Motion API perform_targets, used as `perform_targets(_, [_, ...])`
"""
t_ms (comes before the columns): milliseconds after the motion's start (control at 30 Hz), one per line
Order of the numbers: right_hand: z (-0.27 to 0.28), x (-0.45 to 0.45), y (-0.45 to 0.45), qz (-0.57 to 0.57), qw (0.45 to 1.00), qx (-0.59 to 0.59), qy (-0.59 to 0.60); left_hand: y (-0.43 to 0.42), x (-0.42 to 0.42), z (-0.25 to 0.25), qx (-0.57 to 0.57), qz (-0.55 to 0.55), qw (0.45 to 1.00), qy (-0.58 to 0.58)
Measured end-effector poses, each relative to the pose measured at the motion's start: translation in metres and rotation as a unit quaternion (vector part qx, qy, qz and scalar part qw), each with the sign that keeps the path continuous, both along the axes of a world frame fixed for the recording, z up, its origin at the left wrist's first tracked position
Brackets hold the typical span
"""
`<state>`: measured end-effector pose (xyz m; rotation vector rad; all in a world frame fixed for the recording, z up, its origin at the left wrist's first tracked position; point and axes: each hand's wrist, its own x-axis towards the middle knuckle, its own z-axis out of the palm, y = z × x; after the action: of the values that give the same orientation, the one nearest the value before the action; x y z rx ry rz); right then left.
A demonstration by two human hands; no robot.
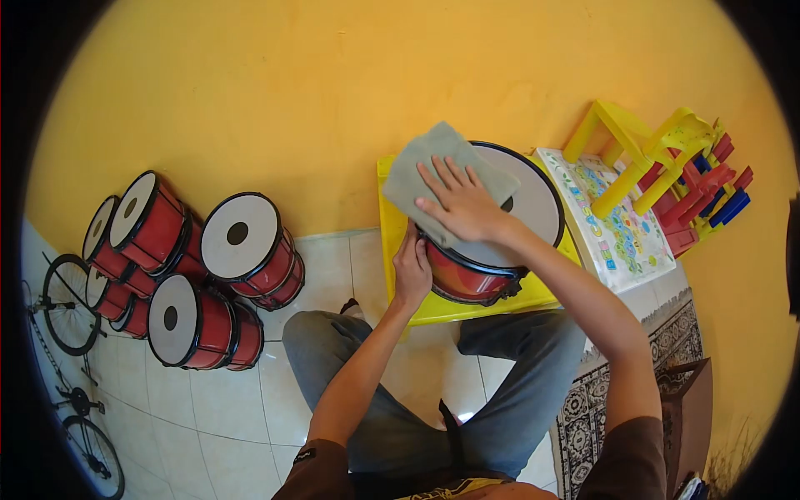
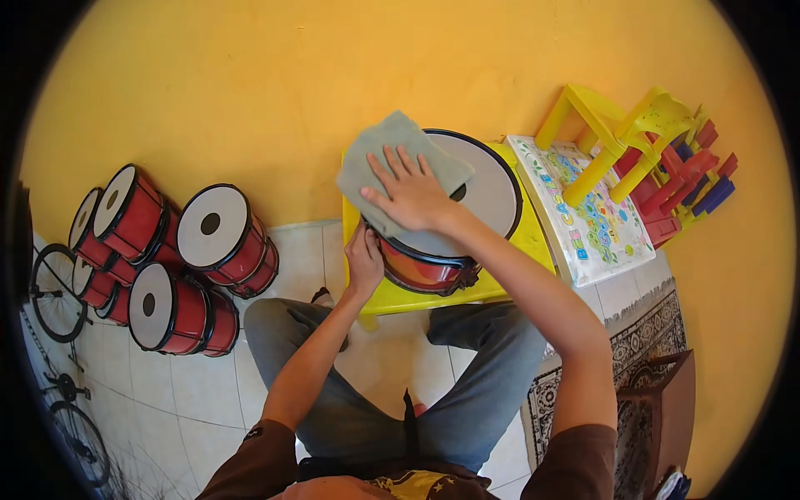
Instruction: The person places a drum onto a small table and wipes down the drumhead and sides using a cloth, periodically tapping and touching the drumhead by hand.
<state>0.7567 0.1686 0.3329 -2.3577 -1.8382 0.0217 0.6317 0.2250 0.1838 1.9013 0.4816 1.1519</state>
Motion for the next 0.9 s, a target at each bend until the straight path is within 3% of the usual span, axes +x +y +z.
perform_targets(367, [-0.005,0.063,-0.015,-0.228,0.973,-0.005,-0.024,-0.002,-0.004,0.009,0.01,-0.022,1.0,-0.006])
perform_targets(467, [0.0,0.059,-0.019,-0.232,0.972,-0.01,-0.025,-0.003,0.0,0.006,0.015,-0.006,1.0,-0.016])
perform_targets(733, [-0.004,0.019,0.003,-0.026,0.999,0.02,-0.039,0.0,0.0,0.005,0.032,0.017,0.999,-0.013])
perform_targets(900, [0.005,-0.016,-0.04,0.046,0.999,-0.005,-0.009,-0.001,-0.006,0.008,0.036,-0.001,0.999,-0.006])
